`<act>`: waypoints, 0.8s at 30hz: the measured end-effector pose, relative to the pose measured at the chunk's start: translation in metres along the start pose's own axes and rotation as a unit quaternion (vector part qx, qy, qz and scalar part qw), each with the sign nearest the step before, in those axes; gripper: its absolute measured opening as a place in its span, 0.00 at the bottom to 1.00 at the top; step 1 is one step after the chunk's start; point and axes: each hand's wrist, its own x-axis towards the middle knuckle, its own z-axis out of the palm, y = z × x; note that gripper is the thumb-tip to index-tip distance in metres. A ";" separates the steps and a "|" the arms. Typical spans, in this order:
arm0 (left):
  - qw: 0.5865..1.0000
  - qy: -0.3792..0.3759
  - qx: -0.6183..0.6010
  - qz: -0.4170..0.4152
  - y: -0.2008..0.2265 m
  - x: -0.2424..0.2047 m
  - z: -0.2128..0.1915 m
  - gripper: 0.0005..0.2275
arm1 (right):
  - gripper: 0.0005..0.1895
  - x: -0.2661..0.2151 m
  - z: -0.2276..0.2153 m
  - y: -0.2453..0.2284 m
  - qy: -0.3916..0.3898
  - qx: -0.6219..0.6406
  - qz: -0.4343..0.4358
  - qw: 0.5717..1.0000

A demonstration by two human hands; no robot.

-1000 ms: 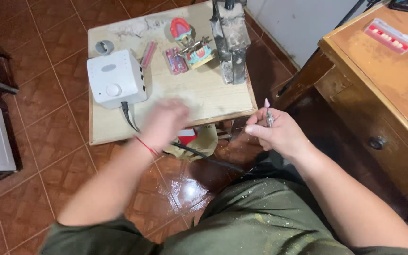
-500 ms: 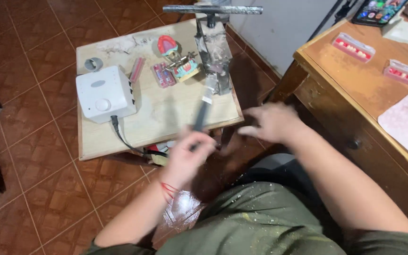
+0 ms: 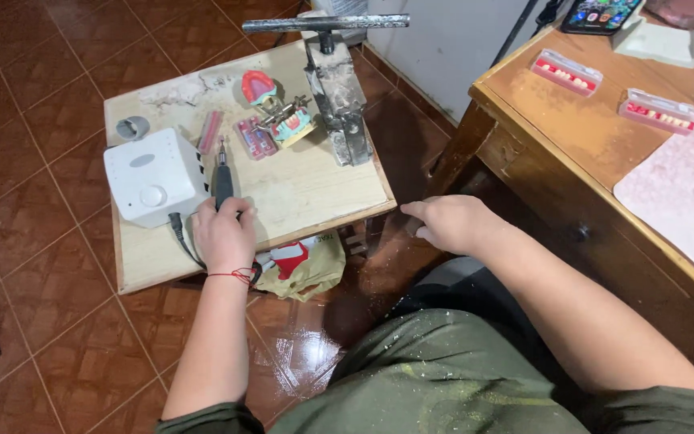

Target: The person works on a dental model, using a metal tool to apply pink material to the gum area. They then use a rotary tool to grind a small pink object held in their hands. The person returns to the dental model to continue applying and smoothing the material.

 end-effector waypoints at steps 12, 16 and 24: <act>0.951 -0.048 -0.237 0.195 0.198 -0.052 -0.108 0.08 | 0.22 -0.006 -0.012 -0.034 -0.020 0.075 -0.011 0.997; 0.848 -0.070 -0.419 0.316 0.302 -0.117 -0.128 0.10 | 0.19 0.002 0.013 -0.120 0.140 -0.040 0.164 0.976; 0.868 -0.400 -0.224 0.190 0.267 -0.060 -0.099 0.09 | 0.22 -0.127 -0.027 -0.003 0.171 0.220 -0.244 0.929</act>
